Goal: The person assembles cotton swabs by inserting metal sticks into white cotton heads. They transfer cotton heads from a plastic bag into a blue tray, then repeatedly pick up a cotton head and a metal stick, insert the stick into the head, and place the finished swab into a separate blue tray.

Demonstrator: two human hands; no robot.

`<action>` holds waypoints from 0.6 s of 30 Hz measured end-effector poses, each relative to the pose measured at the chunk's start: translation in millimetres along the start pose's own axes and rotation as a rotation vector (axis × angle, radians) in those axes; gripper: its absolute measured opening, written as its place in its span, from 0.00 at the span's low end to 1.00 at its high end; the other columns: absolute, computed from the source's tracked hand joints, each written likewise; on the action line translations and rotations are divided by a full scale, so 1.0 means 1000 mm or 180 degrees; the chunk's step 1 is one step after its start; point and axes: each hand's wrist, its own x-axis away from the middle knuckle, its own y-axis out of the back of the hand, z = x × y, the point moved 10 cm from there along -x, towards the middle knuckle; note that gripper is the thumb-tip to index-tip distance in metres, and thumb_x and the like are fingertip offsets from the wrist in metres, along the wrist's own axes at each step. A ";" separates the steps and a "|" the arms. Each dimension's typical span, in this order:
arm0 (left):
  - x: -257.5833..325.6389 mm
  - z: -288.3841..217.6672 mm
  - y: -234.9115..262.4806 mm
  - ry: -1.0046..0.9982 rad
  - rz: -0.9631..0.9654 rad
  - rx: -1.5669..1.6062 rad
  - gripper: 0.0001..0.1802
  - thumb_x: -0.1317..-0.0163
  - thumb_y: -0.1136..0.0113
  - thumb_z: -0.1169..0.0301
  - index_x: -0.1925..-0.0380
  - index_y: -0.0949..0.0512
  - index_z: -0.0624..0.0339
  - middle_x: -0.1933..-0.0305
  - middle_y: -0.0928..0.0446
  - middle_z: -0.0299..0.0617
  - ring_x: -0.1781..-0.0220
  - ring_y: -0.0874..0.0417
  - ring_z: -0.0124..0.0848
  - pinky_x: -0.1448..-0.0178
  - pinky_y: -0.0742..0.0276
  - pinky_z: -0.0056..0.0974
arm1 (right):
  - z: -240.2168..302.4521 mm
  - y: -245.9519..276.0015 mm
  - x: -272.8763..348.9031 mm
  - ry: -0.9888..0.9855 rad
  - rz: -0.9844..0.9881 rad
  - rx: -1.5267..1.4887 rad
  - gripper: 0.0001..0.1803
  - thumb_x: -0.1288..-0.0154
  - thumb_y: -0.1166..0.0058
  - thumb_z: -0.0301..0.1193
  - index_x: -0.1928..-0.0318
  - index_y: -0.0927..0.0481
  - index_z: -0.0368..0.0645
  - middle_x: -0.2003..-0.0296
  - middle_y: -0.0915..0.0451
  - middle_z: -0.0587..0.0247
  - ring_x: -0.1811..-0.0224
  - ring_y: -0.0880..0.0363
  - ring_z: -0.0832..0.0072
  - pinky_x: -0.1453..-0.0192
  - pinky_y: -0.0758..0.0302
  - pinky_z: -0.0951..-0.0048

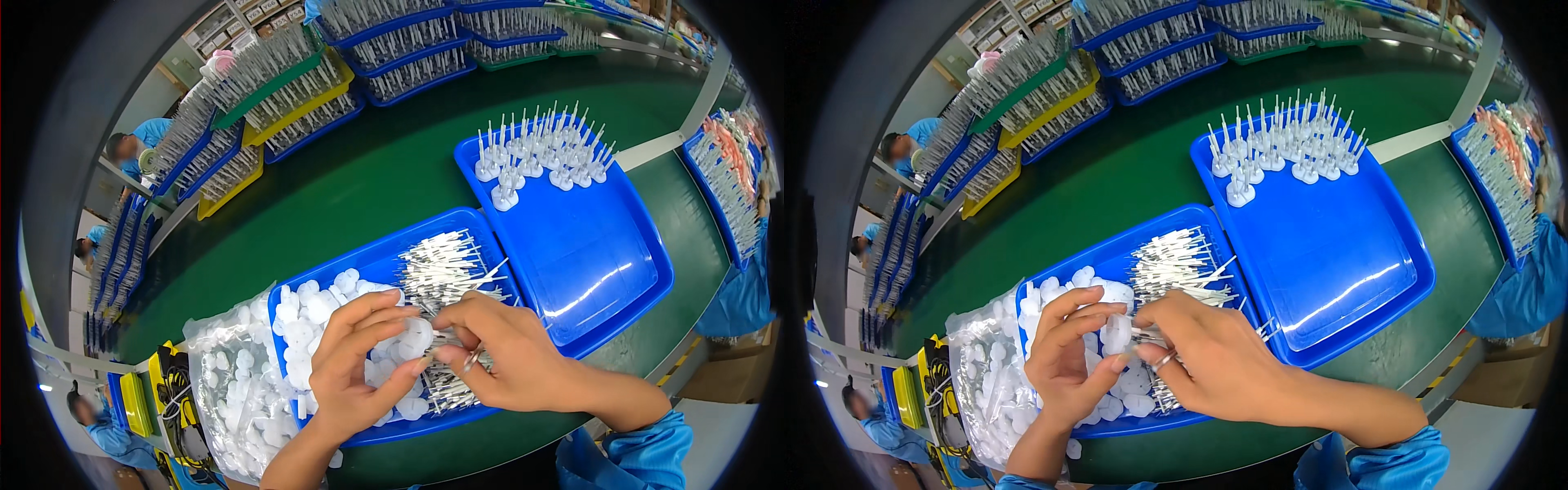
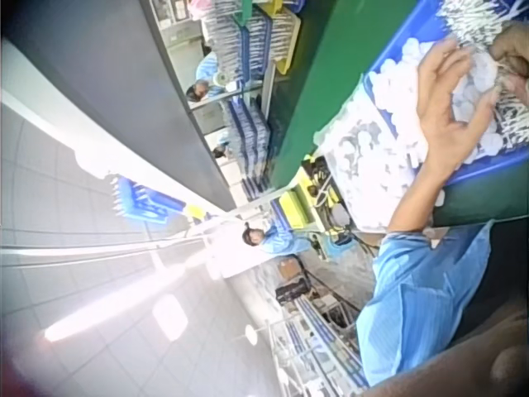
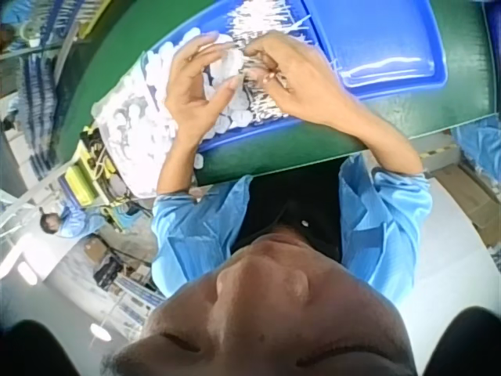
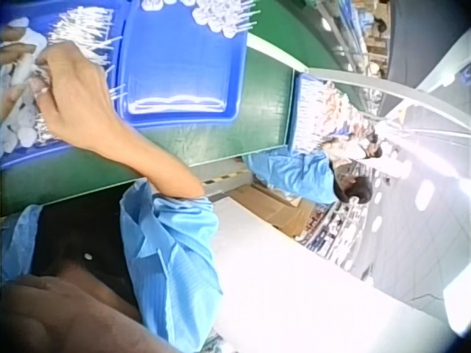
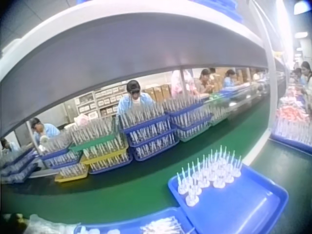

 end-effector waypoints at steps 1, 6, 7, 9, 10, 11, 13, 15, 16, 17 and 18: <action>0.000 -0.001 -0.002 -0.0021 0.0047 -0.0022 0.24 0.50 0.25 0.83 0.50 0.20 0.69 0.37 0.28 0.61 0.41 0.16 0.49 0.37 0.19 0.48 | -0.003 -0.002 0.000 0.0049 -0.0029 0.0027 0.10 0.35 0.41 0.23 0.55 0.25 0.37 0.64 0.22 0.51 0.72 0.19 0.55 0.70 0.25 0.59; 0.000 -0.003 -0.005 -0.0030 0.0126 0.0026 0.22 0.49 0.26 0.83 0.52 0.19 0.70 0.35 0.30 0.62 0.39 0.17 0.51 0.38 0.19 0.49 | -0.004 -0.002 0.002 0.0181 -0.0185 0.0087 0.09 0.36 0.39 0.24 0.58 0.24 0.38 0.68 0.20 0.53 0.74 0.18 0.57 0.73 0.25 0.61; 0.001 -0.003 -0.005 -0.0027 0.0118 0.0054 0.22 0.49 0.26 0.83 0.51 0.19 0.70 0.34 0.30 0.62 0.39 0.17 0.51 0.37 0.19 0.49 | -0.004 -0.003 0.003 0.0196 -0.0222 0.0057 0.09 0.37 0.39 0.23 0.58 0.24 0.38 0.68 0.20 0.53 0.74 0.18 0.57 0.73 0.25 0.61; 0.002 -0.002 -0.006 -0.0020 0.0105 0.0114 0.22 0.48 0.26 0.83 0.51 0.19 0.69 0.34 0.30 0.62 0.39 0.17 0.52 0.37 0.19 0.48 | -0.004 -0.003 0.003 0.0225 -0.0289 0.0016 0.09 0.37 0.38 0.23 0.59 0.24 0.38 0.68 0.20 0.53 0.74 0.19 0.56 0.73 0.25 0.60; 0.001 -0.002 -0.006 -0.0019 0.0116 0.0098 0.22 0.48 0.27 0.83 0.51 0.19 0.69 0.34 0.31 0.62 0.39 0.17 0.52 0.37 0.19 0.49 | -0.004 -0.002 0.004 0.0238 -0.0318 0.0004 0.09 0.37 0.38 0.23 0.59 0.24 0.38 0.68 0.20 0.53 0.75 0.19 0.56 0.73 0.25 0.60; 0.000 -0.002 -0.006 -0.0018 0.0128 0.0082 0.22 0.47 0.27 0.83 0.51 0.19 0.70 0.34 0.31 0.62 0.38 0.17 0.52 0.37 0.18 0.49 | -0.004 -0.002 0.004 0.0251 -0.0348 -0.0007 0.09 0.38 0.38 0.22 0.60 0.24 0.38 0.67 0.20 0.53 0.75 0.19 0.56 0.74 0.25 0.60; 0.000 -0.004 -0.007 -0.0033 0.0156 0.0048 0.21 0.47 0.28 0.83 0.51 0.19 0.70 0.34 0.31 0.63 0.38 0.18 0.53 0.38 0.18 0.49 | -0.001 -0.001 0.004 0.0374 -0.0367 0.0107 0.08 0.38 0.38 0.22 0.61 0.24 0.38 0.68 0.20 0.53 0.76 0.20 0.55 0.74 0.25 0.60; 0.000 -0.006 -0.007 -0.0074 0.0194 0.0020 0.21 0.46 0.28 0.83 0.51 0.20 0.70 0.34 0.31 0.63 0.38 0.18 0.53 0.38 0.18 0.49 | 0.001 -0.001 0.005 0.0462 -0.0373 0.0199 0.07 0.38 0.38 0.22 0.62 0.24 0.39 0.69 0.21 0.54 0.76 0.20 0.55 0.74 0.25 0.60; 0.000 -0.008 -0.008 -0.0119 0.0246 -0.0076 0.21 0.46 0.29 0.83 0.51 0.20 0.71 0.34 0.31 0.63 0.38 0.18 0.53 0.38 0.18 0.49 | 0.002 -0.001 0.005 0.0489 -0.0368 0.0235 0.07 0.38 0.38 0.22 0.62 0.24 0.39 0.69 0.21 0.55 0.76 0.20 0.55 0.75 0.26 0.60; -0.001 -0.010 -0.009 -0.0164 0.0298 -0.0171 0.21 0.46 0.29 0.83 0.50 0.20 0.71 0.33 0.31 0.63 0.38 0.18 0.53 0.38 0.18 0.49 | 0.003 -0.002 0.005 0.0516 -0.0364 0.0271 0.07 0.38 0.39 0.22 0.62 0.24 0.39 0.69 0.22 0.55 0.76 0.20 0.55 0.75 0.26 0.60; -0.002 -0.012 -0.010 -0.0212 0.0349 -0.0266 0.21 0.46 0.29 0.83 0.50 0.20 0.71 0.33 0.31 0.64 0.38 0.18 0.53 0.38 0.18 0.48 | 0.004 -0.002 0.005 0.0547 -0.0355 0.0290 0.07 0.38 0.39 0.21 0.62 0.24 0.39 0.70 0.22 0.55 0.76 0.20 0.56 0.75 0.26 0.61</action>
